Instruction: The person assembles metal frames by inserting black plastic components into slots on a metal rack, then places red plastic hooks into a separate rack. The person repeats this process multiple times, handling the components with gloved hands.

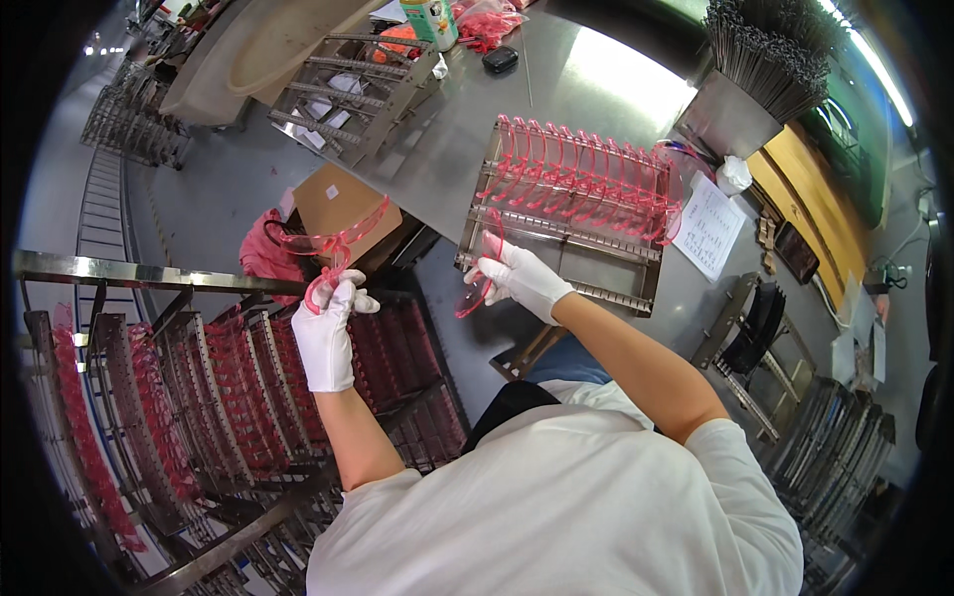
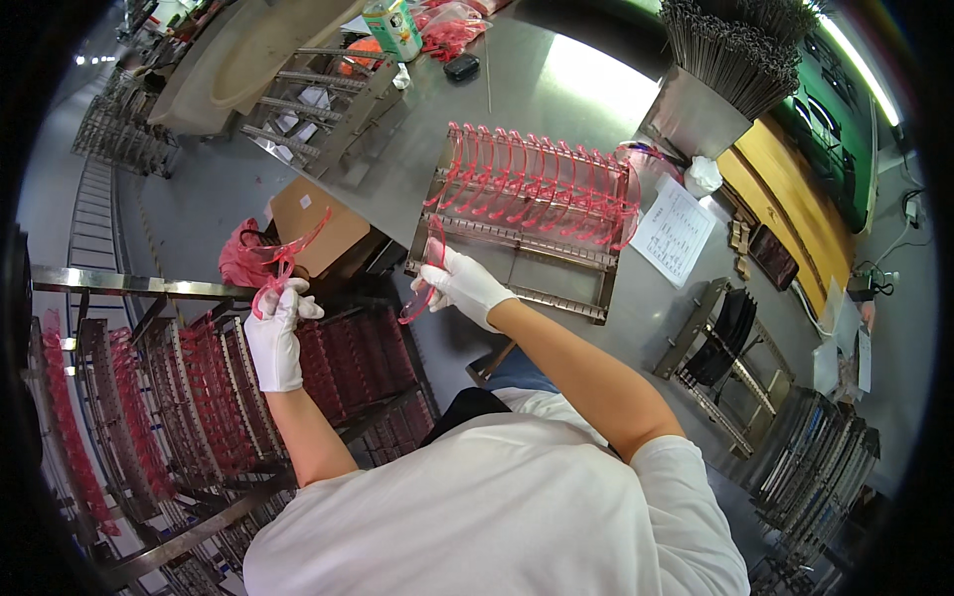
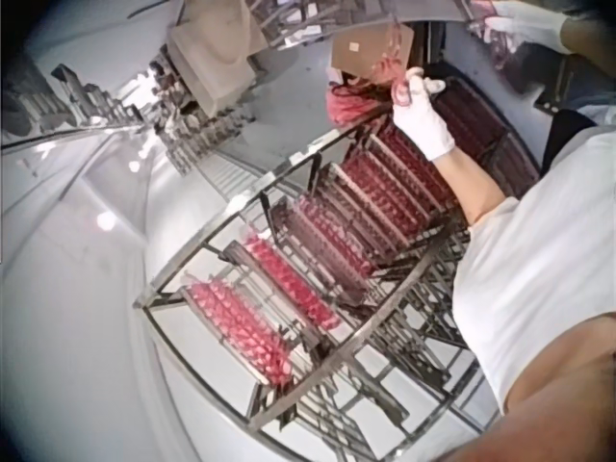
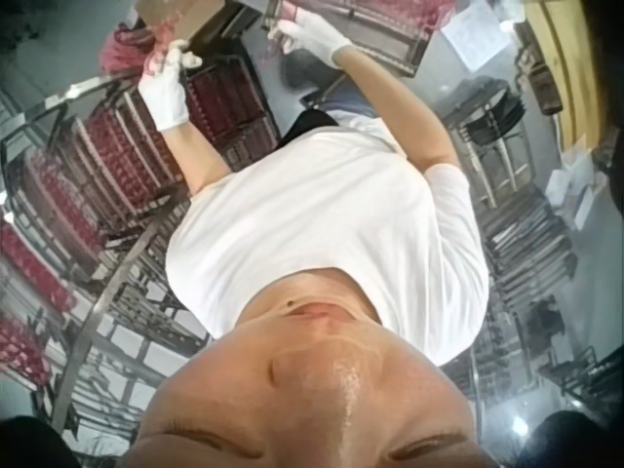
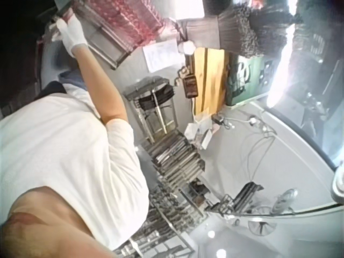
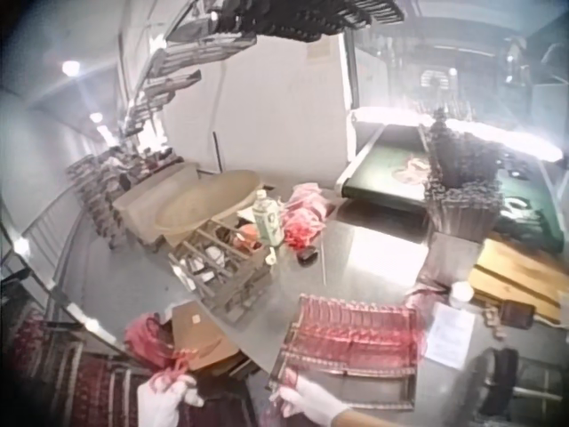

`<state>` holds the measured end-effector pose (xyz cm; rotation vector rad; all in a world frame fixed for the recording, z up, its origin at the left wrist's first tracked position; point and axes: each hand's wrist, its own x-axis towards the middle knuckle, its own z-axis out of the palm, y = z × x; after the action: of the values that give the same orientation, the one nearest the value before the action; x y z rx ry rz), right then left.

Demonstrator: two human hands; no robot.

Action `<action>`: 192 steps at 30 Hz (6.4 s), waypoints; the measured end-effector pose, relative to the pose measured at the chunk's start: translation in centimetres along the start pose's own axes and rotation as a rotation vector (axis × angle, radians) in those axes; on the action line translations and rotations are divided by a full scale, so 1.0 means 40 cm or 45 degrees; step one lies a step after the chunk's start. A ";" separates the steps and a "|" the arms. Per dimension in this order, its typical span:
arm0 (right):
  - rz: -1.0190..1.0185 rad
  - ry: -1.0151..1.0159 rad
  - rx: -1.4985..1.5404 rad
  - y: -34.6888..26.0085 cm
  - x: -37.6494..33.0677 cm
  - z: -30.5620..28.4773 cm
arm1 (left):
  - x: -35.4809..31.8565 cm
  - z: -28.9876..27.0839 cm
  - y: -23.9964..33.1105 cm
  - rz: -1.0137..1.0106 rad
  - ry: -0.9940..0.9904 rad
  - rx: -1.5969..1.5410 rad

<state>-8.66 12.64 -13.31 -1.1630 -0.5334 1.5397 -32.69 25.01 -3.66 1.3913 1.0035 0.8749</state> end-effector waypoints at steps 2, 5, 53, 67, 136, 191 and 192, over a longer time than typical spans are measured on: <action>0.026 0.054 0.009 -0.009 0.003 0.011 | 0.007 0.002 -0.001 -0.012 -0.017 0.021; -0.012 0.133 -0.061 -0.013 0.006 0.027 | 0.016 0.016 0.008 -0.012 -0.044 0.027; -0.046 0.005 -0.206 -0.197 -0.123 -0.002 | 0.048 0.033 0.025 -0.003 -0.919 -0.020; -0.138 0.217 0.112 -0.100 -0.250 -0.088 | 0.231 0.223 0.177 1.697 0.184 0.395; 0.832 1.711 -2.206 -0.378 -0.904 -1.510 | -0.227 0.855 -0.095 0.796 -1.345 0.868; -0.237 1.219 0.456 0.153 -0.951 -0.541 | -0.230 0.946 0.212 0.122 -1.620 -1.284; -0.295 1.175 0.439 0.140 -0.933 -0.535 | -0.229 0.946 0.212 0.126 -1.622 -1.285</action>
<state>5.13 -28.46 -12.27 -1.3244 0.2092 0.7225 -0.05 3.04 2.61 0.7918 -0.4692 0.2841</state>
